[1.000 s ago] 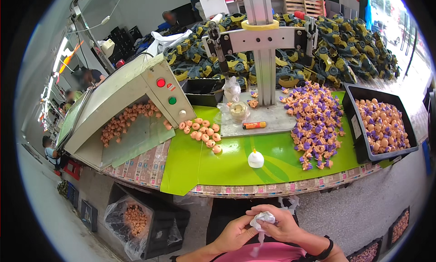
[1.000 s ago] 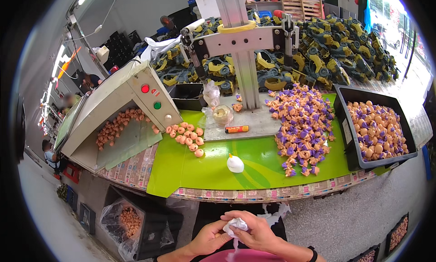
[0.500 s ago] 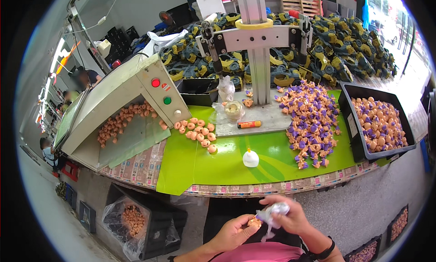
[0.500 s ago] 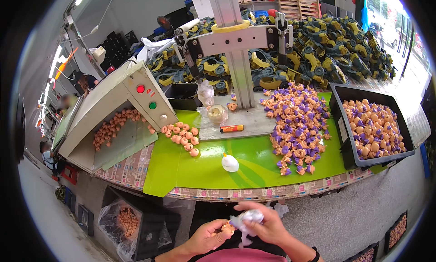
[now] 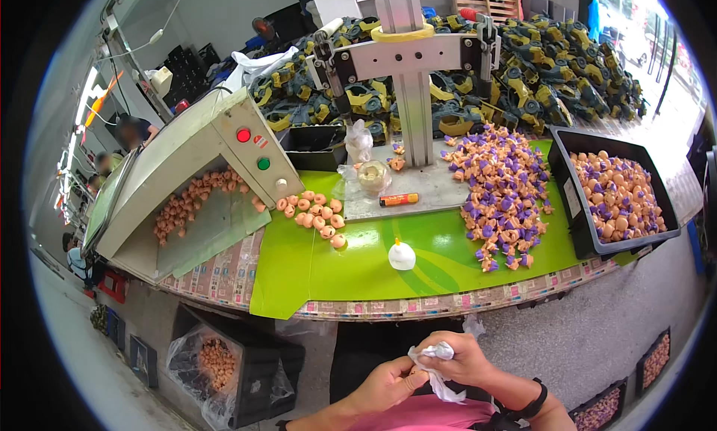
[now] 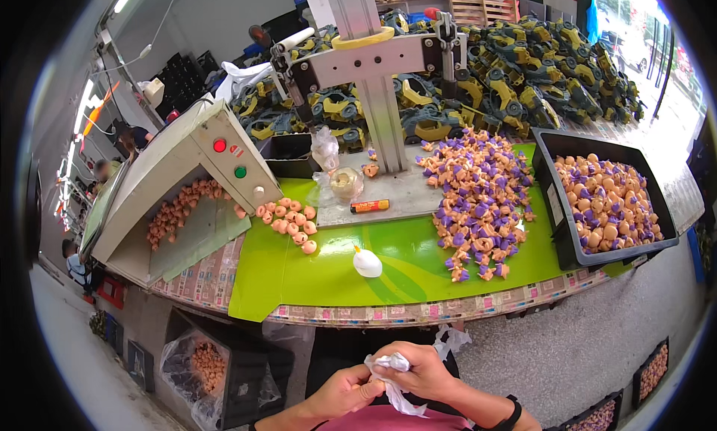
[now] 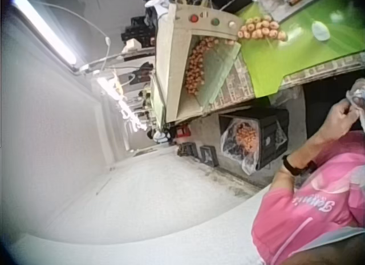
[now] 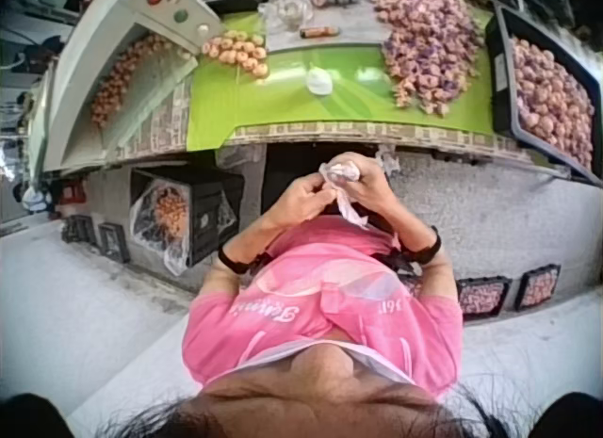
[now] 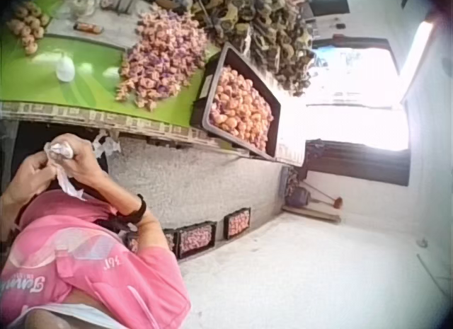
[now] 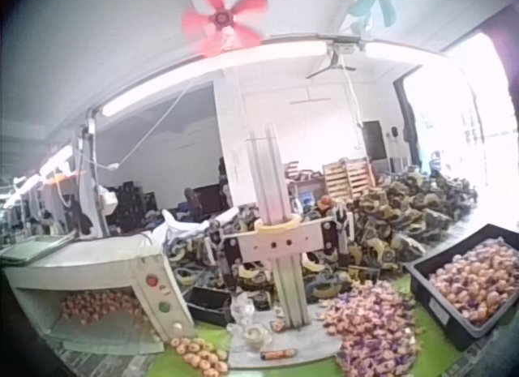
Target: Assembling and gluing components of small plastic toy figures at a workstation.
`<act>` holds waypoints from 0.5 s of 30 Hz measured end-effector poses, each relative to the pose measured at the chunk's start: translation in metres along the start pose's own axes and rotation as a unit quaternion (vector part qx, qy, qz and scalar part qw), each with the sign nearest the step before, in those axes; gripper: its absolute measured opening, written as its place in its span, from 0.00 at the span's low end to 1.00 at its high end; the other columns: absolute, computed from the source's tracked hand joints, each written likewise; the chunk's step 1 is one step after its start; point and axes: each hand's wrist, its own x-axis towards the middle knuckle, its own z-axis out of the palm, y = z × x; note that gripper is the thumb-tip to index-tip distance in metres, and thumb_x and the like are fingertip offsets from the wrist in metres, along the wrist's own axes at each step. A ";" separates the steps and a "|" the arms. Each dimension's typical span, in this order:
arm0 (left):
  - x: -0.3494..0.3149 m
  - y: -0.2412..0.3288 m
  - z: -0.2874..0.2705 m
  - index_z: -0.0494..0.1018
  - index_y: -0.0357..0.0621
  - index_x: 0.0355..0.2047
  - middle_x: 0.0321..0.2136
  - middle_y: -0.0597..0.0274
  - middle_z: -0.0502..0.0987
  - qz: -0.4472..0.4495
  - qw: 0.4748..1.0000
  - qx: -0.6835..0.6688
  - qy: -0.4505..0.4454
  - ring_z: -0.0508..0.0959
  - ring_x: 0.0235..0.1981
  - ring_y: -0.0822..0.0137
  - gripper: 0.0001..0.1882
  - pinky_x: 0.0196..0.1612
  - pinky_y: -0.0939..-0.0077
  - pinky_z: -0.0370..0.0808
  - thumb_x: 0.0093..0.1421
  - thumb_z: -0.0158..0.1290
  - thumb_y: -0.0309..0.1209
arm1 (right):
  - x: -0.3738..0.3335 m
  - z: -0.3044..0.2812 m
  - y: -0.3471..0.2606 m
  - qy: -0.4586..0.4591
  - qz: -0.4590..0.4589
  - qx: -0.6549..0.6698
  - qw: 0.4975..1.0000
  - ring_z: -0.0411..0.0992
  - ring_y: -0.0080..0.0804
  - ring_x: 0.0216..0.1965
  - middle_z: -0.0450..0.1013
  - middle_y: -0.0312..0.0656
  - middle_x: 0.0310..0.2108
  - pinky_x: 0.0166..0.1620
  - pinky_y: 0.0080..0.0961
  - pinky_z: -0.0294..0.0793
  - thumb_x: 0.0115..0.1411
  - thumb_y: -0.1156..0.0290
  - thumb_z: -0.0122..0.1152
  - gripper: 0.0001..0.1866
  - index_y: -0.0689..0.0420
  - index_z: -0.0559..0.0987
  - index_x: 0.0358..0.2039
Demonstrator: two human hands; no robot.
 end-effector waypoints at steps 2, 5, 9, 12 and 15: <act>0.000 0.004 -0.007 0.69 0.40 0.39 0.23 0.72 0.67 -0.080 0.981 -0.168 -0.049 0.61 0.18 0.85 0.10 0.22 0.90 0.60 0.63 0.49 0.34 | -0.003 -0.002 0.003 -0.012 0.001 0.070 0.997 0.75 0.27 0.34 0.76 0.42 0.33 0.37 0.23 0.73 0.53 0.76 0.63 0.09 0.60 0.78 0.36; 0.003 0.004 -0.008 0.69 0.40 0.40 0.22 0.72 0.67 -0.070 0.976 -0.196 -0.059 0.59 0.14 0.85 0.10 0.19 0.91 0.57 0.63 0.49 0.34 | -0.007 -0.001 0.006 -0.030 0.009 0.157 0.987 0.74 0.28 0.41 0.75 0.43 0.41 0.43 0.23 0.73 0.55 0.77 0.60 0.11 0.60 0.77 0.41; 0.011 -0.009 0.007 0.70 0.39 0.33 0.22 0.71 0.68 0.074 0.991 0.107 0.037 0.64 0.21 0.80 0.09 0.25 0.85 0.64 0.62 0.51 0.33 | -0.006 0.010 0.007 0.054 0.002 -0.028 0.998 0.74 0.24 0.31 0.76 0.40 0.31 0.34 0.21 0.73 0.53 0.76 0.62 0.06 0.61 0.78 0.33; 0.008 -0.010 0.005 0.70 0.39 0.33 0.23 0.73 0.68 0.113 0.979 0.161 0.054 0.65 0.23 0.79 0.10 0.26 0.82 0.65 0.61 0.52 0.33 | -0.002 0.011 0.012 0.043 0.047 -0.023 0.998 0.74 0.24 0.29 0.76 0.40 0.30 0.33 0.20 0.73 0.54 0.76 0.61 0.05 0.62 0.77 0.33; 0.001 -0.003 -0.001 0.69 0.39 0.38 0.22 0.74 0.67 0.050 0.996 0.067 0.041 0.63 0.20 0.83 0.11 0.23 0.87 0.62 0.62 0.50 0.35 | 0.001 0.004 0.019 0.074 0.103 0.308 0.943 0.76 0.33 0.31 0.75 0.52 0.34 0.34 0.27 0.78 0.59 0.76 0.54 0.08 0.61 0.71 0.39</act>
